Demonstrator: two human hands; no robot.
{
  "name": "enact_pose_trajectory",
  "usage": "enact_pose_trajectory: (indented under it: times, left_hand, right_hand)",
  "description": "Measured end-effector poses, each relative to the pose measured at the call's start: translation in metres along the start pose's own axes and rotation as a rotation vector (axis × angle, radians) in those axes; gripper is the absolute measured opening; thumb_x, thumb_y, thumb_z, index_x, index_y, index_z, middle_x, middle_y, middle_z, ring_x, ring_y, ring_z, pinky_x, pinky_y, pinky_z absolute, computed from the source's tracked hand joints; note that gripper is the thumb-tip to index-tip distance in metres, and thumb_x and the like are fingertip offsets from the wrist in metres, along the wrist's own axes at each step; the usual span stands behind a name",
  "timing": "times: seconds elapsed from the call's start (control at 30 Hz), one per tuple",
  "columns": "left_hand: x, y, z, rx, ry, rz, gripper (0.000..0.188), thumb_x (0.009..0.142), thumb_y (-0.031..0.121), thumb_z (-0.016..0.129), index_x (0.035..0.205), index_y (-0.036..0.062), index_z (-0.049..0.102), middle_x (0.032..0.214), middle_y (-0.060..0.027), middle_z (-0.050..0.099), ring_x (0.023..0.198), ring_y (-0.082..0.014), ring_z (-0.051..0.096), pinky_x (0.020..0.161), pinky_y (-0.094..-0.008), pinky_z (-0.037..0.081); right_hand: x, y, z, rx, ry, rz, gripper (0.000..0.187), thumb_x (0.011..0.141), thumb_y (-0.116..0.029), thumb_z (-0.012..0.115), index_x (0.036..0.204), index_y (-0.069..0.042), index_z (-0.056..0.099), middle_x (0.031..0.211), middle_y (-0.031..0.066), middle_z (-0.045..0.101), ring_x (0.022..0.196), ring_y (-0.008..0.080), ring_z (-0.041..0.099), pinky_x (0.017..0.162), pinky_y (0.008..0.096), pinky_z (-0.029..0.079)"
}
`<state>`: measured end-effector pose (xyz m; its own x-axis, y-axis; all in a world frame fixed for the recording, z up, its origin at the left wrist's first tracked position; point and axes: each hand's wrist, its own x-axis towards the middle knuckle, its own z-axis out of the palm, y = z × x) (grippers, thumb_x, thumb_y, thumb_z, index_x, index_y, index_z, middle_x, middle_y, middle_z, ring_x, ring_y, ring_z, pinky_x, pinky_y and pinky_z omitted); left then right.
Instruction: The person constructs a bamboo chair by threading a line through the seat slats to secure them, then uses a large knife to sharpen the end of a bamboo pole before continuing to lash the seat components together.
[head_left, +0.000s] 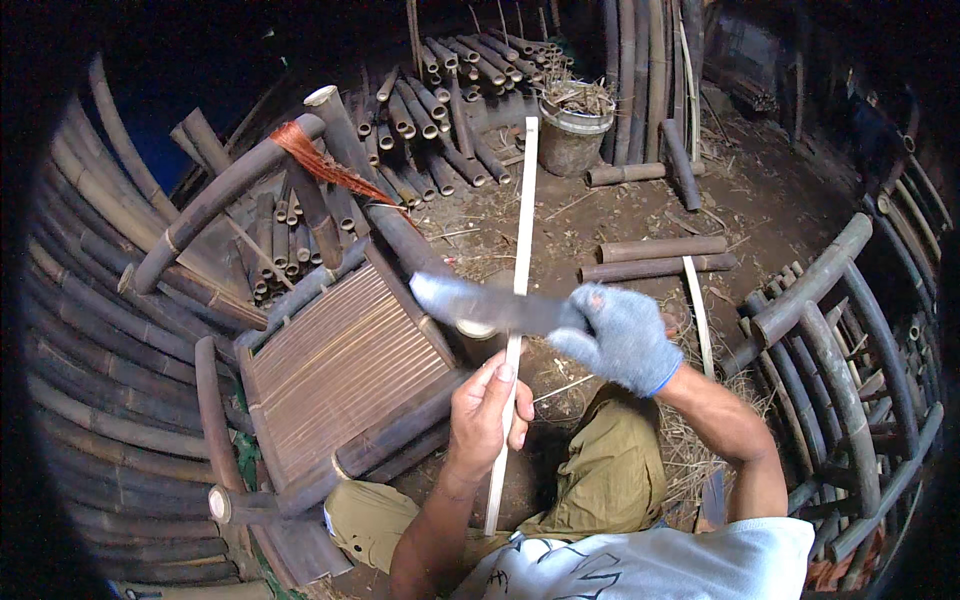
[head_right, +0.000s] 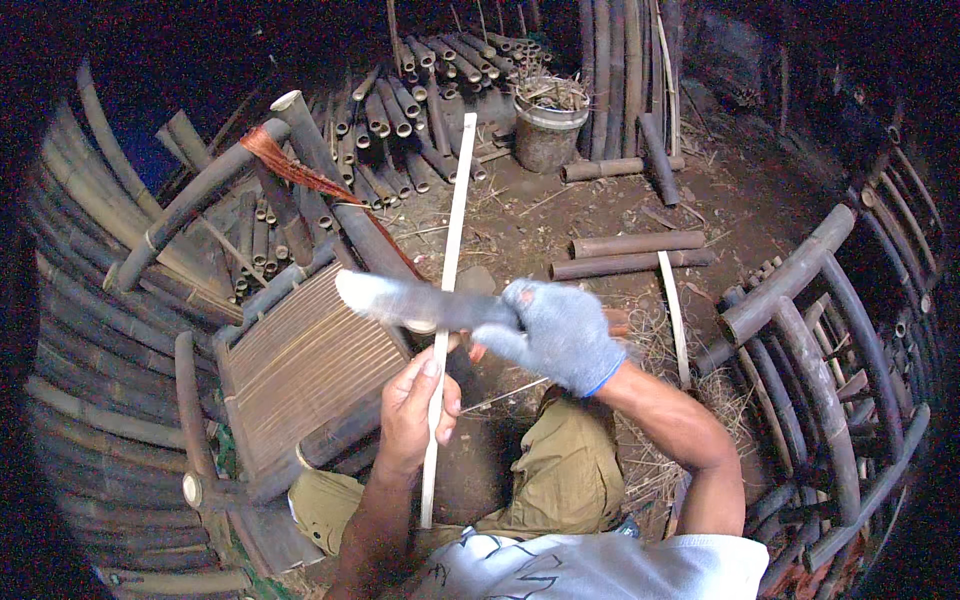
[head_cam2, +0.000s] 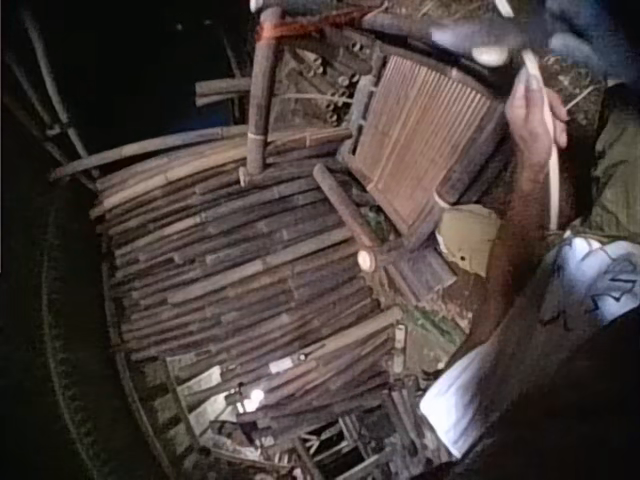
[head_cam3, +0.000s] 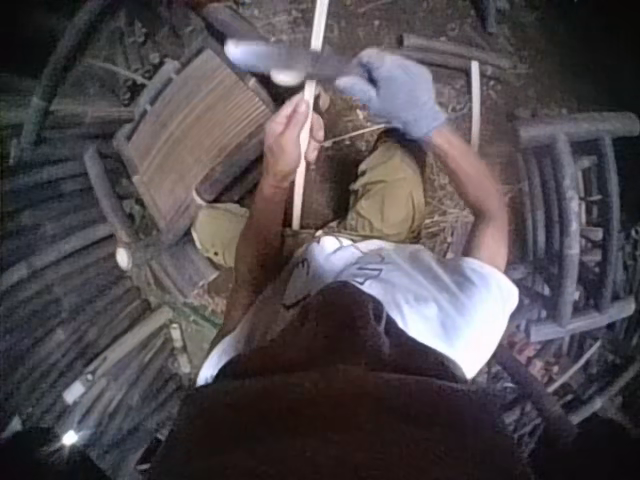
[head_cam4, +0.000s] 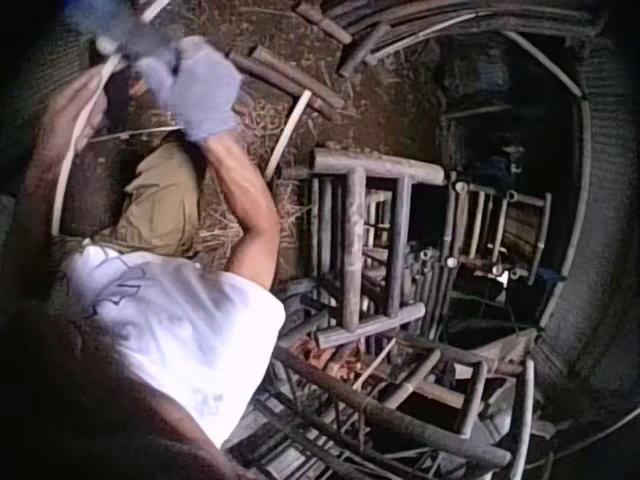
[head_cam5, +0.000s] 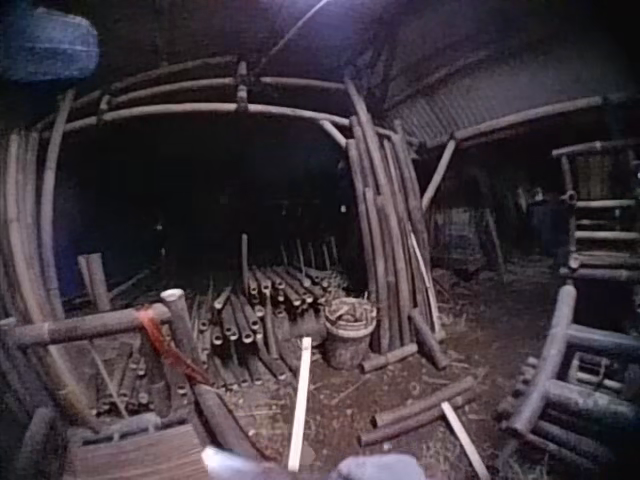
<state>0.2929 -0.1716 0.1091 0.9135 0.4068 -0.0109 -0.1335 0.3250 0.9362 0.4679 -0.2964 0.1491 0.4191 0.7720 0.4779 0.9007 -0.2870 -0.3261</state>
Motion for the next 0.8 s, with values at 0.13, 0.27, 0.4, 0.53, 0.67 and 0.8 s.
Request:
enact_pose_trajectory:
  times: [0.13,0.27,0.4,0.53,0.67,0.8]
  left_hand:
    - [-0.007,0.002,0.012,0.066,0.052,-0.007,0.040,0.105,0.024,0.041,0.135,-0.0007,0.049,0.060,-0.0013,0.051,0.038,-0.0049,0.042,0.036,-0.0192,0.035]
    - [-0.021,-0.001,0.013,0.081,0.041,0.007,0.038,0.105,0.021,0.041,0.134,-0.0009,0.051,0.058,0.0000,0.049,0.038,-0.0042,0.040,0.035,-0.0194,0.034]
    - [-0.031,-0.003,0.010,0.126,0.042,-0.028,0.038,0.105,0.020,0.040,0.135,-0.0013,0.050,0.057,0.0003,0.048,0.037,-0.0039,0.040,0.035,-0.0196,0.034]
    - [-0.053,-0.005,0.012,0.168,0.007,-0.133,0.040,0.104,0.022,0.041,0.134,-0.0020,0.051,0.059,-0.0004,0.051,0.037,-0.0043,0.039,0.036,-0.0202,0.034]
    - [-0.047,-0.003,0.012,0.141,-0.039,-0.214,0.044,0.101,0.018,0.043,0.142,0.0031,0.042,0.064,-0.0054,0.057,0.037,-0.0066,0.043,0.036,-0.0215,0.035]
    - [-0.003,0.012,0.002,0.048,-0.069,-0.232,0.051,0.095,0.016,0.051,0.143,0.0087,0.034,0.085,-0.0166,0.067,0.046,-0.0157,0.057,0.044,-0.0246,0.048]
  right_hand:
    - [-0.004,-0.003,0.010,-0.033,0.005,-0.053,0.048,0.081,-0.053,0.068,0.078,-0.006,0.061,0.068,0.0168,0.061,0.065,0.0357,0.065,0.058,0.0443,0.050]
    - [0.007,0.015,0.008,-0.050,0.078,0.037,0.048,0.083,-0.053,0.067,0.082,-0.006,0.060,0.069,0.0172,0.063,0.065,0.0364,0.065,0.058,0.0443,0.050]
    - [0.012,0.021,0.008,-0.105,0.101,0.029,0.047,0.086,-0.052,0.065,0.083,-0.006,0.061,0.070,0.0173,0.064,0.066,0.0363,0.065,0.059,0.0443,0.051]
    - [0.023,0.071,0.002,-0.137,0.252,0.191,0.047,0.091,-0.053,0.058,0.083,-0.007,0.061,0.067,0.0174,0.063,0.064,0.0367,0.065,0.057,0.0452,0.051]
    - [0.013,0.114,0.004,-0.118,0.229,0.153,0.048,0.093,-0.052,0.055,0.081,-0.006,0.059,0.070,0.0180,0.063,0.061,0.0330,0.062,0.054,0.0431,0.048]
    - [-0.024,0.117,0.012,0.445,-0.065,0.478,0.036,0.094,-0.037,0.060,0.096,-0.001,0.060,0.074,0.0071,0.056,0.062,0.0132,0.052,0.053,0.0328,0.044]
